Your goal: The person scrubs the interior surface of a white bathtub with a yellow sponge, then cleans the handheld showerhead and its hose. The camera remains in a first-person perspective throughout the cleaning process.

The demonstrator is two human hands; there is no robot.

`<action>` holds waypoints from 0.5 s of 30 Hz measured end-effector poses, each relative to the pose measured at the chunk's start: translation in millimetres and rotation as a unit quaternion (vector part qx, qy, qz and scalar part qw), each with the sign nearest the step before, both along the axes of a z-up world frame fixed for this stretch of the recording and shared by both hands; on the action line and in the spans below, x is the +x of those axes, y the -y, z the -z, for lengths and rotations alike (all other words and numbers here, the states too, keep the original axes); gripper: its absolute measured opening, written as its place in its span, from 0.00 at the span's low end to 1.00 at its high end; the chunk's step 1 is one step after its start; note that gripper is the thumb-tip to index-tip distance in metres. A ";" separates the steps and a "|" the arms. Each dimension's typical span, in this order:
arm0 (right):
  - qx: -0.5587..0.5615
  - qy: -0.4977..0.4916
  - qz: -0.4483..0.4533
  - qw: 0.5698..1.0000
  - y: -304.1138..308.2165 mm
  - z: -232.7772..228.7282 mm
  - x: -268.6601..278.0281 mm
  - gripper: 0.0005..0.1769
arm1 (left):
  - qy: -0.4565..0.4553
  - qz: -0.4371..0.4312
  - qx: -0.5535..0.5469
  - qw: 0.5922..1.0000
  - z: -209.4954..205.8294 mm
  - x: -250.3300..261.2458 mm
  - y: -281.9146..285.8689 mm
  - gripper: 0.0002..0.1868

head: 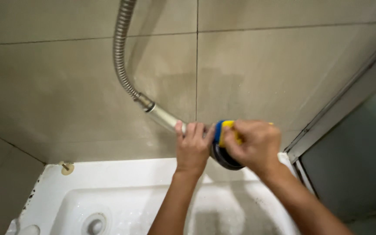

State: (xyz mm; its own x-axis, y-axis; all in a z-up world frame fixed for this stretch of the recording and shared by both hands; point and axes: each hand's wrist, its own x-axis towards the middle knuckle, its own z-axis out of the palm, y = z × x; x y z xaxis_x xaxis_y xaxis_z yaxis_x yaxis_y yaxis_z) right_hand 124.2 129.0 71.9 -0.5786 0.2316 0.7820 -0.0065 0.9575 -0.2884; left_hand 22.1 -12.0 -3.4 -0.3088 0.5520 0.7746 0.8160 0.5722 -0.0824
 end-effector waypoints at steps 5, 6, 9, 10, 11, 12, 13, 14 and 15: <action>-0.021 -0.024 0.000 0.999 13.8 -22.5 -11.4 0.11 | 0.007 -0.060 -0.007 0.998 -9.6 2.8 8.4 0.20; 0.016 -0.033 -0.028 0.999 13.2 -26.6 -14.8 0.11 | 0.006 -0.065 -0.007 0.998 -12.8 3.0 7.2 0.20; 0.005 -0.029 -0.050 0.998 6.4 -32.8 -21.5 0.11 | 0.044 -0.097 -0.035 0.994 -21.7 5.5 8.2 0.11; -0.023 -0.021 -0.049 0.998 6.7 -31.2 -21.5 0.11 | 0.036 -0.096 -0.013 0.995 -23.9 8.1 10.1 0.12; -0.019 -0.015 -0.029 0.999 7.2 -29.7 -23.7 0.11 | 0.027 -0.097 0.008 0.995 -27.1 8.9 12.6 0.14; -0.015 -0.008 -0.010 1.000 9.6 -26.9 -24.5 0.13 | 0.017 -0.098 0.029 0.995 -30.0 10.2 17.2 0.15; -0.010 -0.001 0.011 1.000 8.9 -25.4 -22.3 0.15 | 0.011 -0.103 0.027 0.994 -32.4 13.3 19.0 0.15; -0.021 -0.023 -0.005 0.999 9.1 -23.9 -20.9 0.14 | 0.005 -0.107 0.025 0.994 -34.5 16.5 21.4 0.15; -0.032 -0.046 -0.021 0.998 10.0 -21.8 -18.3 0.12 | -0.001 -0.111 0.023 0.994 -35.8 20.3 23.6 0.16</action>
